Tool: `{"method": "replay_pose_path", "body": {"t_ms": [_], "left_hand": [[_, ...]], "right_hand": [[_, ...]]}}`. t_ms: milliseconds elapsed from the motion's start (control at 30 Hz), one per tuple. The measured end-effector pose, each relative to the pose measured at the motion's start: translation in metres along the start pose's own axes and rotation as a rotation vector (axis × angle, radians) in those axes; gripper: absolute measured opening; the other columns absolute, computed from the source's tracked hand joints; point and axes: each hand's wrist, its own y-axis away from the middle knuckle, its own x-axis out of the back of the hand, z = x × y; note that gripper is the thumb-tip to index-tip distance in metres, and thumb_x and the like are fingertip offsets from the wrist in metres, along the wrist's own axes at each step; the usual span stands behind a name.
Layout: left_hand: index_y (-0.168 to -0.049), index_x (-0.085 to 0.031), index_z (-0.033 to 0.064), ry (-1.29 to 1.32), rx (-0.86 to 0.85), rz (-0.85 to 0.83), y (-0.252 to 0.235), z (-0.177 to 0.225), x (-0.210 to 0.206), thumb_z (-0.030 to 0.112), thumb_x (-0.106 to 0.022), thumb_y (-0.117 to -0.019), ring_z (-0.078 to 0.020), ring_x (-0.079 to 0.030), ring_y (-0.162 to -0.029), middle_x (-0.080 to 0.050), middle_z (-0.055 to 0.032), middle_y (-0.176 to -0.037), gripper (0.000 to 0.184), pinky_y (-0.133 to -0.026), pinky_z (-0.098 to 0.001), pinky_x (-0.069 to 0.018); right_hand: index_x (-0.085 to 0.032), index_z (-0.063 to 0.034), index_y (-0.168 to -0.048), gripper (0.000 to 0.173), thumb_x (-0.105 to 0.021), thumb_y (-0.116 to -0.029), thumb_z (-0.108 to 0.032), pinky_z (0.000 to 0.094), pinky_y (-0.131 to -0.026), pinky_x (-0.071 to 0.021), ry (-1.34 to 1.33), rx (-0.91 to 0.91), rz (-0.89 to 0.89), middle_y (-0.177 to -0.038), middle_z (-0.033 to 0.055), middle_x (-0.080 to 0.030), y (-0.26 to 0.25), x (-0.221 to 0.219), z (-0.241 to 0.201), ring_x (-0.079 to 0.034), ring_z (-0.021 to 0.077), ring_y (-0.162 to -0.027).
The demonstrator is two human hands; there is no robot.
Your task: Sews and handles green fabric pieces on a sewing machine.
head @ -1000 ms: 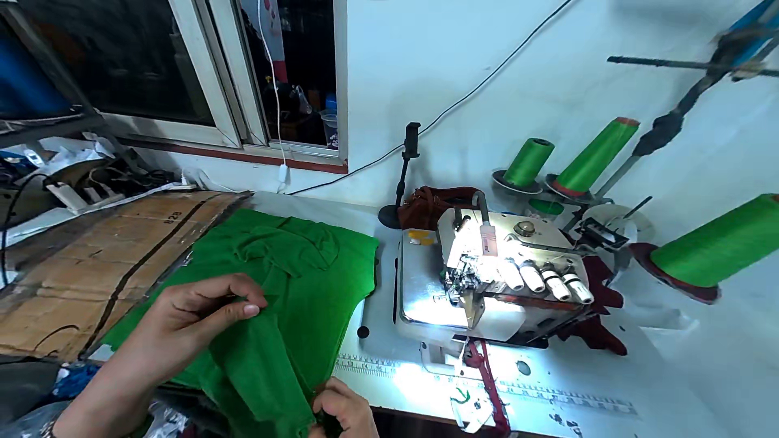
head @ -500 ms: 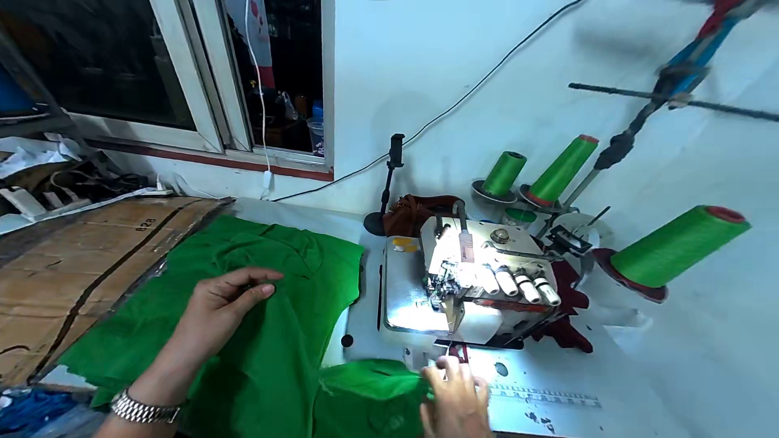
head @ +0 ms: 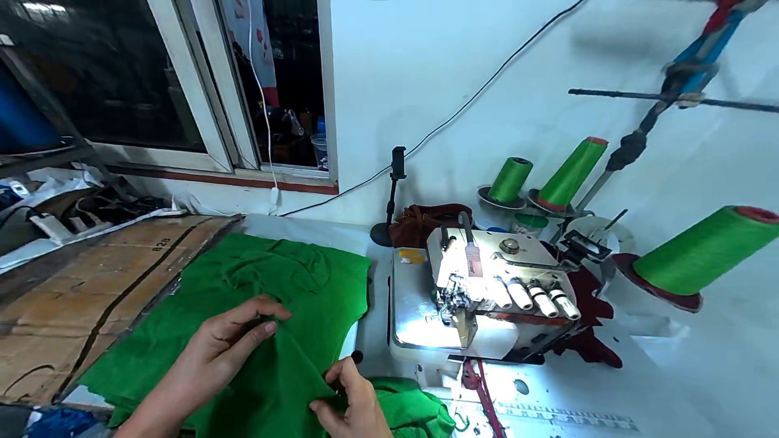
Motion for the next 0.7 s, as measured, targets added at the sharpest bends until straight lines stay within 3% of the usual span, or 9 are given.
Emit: {"method": "replay_pose_path", "body": {"t_ms": [100, 233, 367, 433, 533, 633, 700], "left_hand": [[-0.107, -0.074, 0.0229, -0.066, -0.017, 0.008, 0.005, -0.001, 0.005, 0.025, -0.055, -0.1000, -0.0031, -0.067, -0.093, -0.070, 0.0085, -0.104, 0.021, -0.079, -0.0178, -0.0563], [-0.099, -0.078, 0.0215, -0.079, -0.011, 0.033, 0.012, -0.004, 0.009, 0.022, -0.055, -0.0988, -0.0035, -0.067, -0.091, -0.071, 0.0075, -0.102, 0.023, -0.076, -0.0166, -0.0562], [-0.094, -0.077, 0.0242, 0.009, 0.053, 0.051, 0.017, -0.003, 0.008, 0.028, -0.068, -0.0913, -0.0032, -0.068, -0.086, -0.072, 0.0086, -0.099, 0.010, -0.072, -0.0174, -0.0580], [-0.094, -0.077, 0.0262, 0.031, 0.051, 0.064, 0.017, 0.000, 0.009, 0.030, -0.071, -0.0908, -0.0035, -0.069, -0.089, -0.072, 0.0092, -0.100, 0.008, -0.076, -0.0186, -0.0586], [-0.097, -0.075, 0.0283, 0.039, 0.012, 0.087, 0.017, 0.005, 0.013, 0.033, -0.068, -0.0939, -0.0047, -0.069, -0.089, -0.072, 0.0093, -0.098, 0.009, -0.077, -0.0201, -0.0590], [-0.100, -0.074, 0.0285, 0.099, -0.023, 0.091, 0.017, 0.006, 0.016, 0.035, -0.069, -0.0957, -0.0046, -0.069, -0.089, -0.072, 0.0090, -0.096, 0.009, -0.079, -0.0199, -0.0584], [-0.101, -0.073, 0.0276, 0.155, -0.037, 0.082, 0.019, 0.004, 0.017, 0.036, -0.069, -0.0962, -0.0046, -0.070, -0.090, -0.072, 0.0086, -0.096, 0.011, -0.080, -0.0196, -0.0582]], "right_hand": [[-0.063, 0.0066, -0.103, 0.024, -0.074, -0.0861, -0.006, 0.0328, -0.071, -0.0576, 0.028, 0.011, -0.062, -0.087, 0.0175, -0.068, 0.008, 0.007, 0.000, -0.068, 0.0209, -0.077], [-0.066, 0.0068, -0.110, 0.032, -0.078, -0.0838, -0.006, 0.0312, -0.084, -0.0585, 0.019, 0.104, -0.117, -0.103, 0.0203, -0.068, 0.018, 0.013, 0.008, -0.070, 0.0225, -0.093], [-0.069, 0.0078, -0.109, 0.027, -0.073, -0.0826, 0.002, 0.0336, -0.092, -0.0569, -0.058, 0.127, -0.255, -0.119, 0.0254, -0.064, 0.020, 0.018, 0.006, -0.066, 0.0274, -0.108], [-0.070, 0.0074, -0.099, 0.015, -0.069, -0.0840, 0.004, 0.0321, -0.090, -0.0565, -0.054, 0.132, -0.307, -0.119, 0.0247, -0.064, 0.018, 0.022, 0.004, -0.066, 0.0261, -0.105], [-0.072, 0.0047, -0.089, 0.007, -0.067, -0.0864, 0.001, 0.0353, -0.091, -0.0553, 0.029, 0.180, -0.320, -0.108, 0.0209, -0.068, 0.014, 0.027, 0.001, -0.066, 0.0278, -0.104], [-0.075, 0.0024, -0.089, 0.011, -0.065, -0.0876, -0.002, 0.0449, -0.090, -0.0525, 0.070, 0.206, -0.320, -0.104, 0.0191, -0.070, 0.012, 0.032, -0.005, -0.066, 0.0319, -0.105], [-0.076, 0.0039, -0.091, 0.014, -0.063, -0.0900, -0.002, 0.0383, -0.094, -0.0538, 0.027, 0.184, -0.356, -0.105, 0.0204, -0.069, 0.010, 0.036, -0.012, -0.066, 0.0303, -0.106]]}}
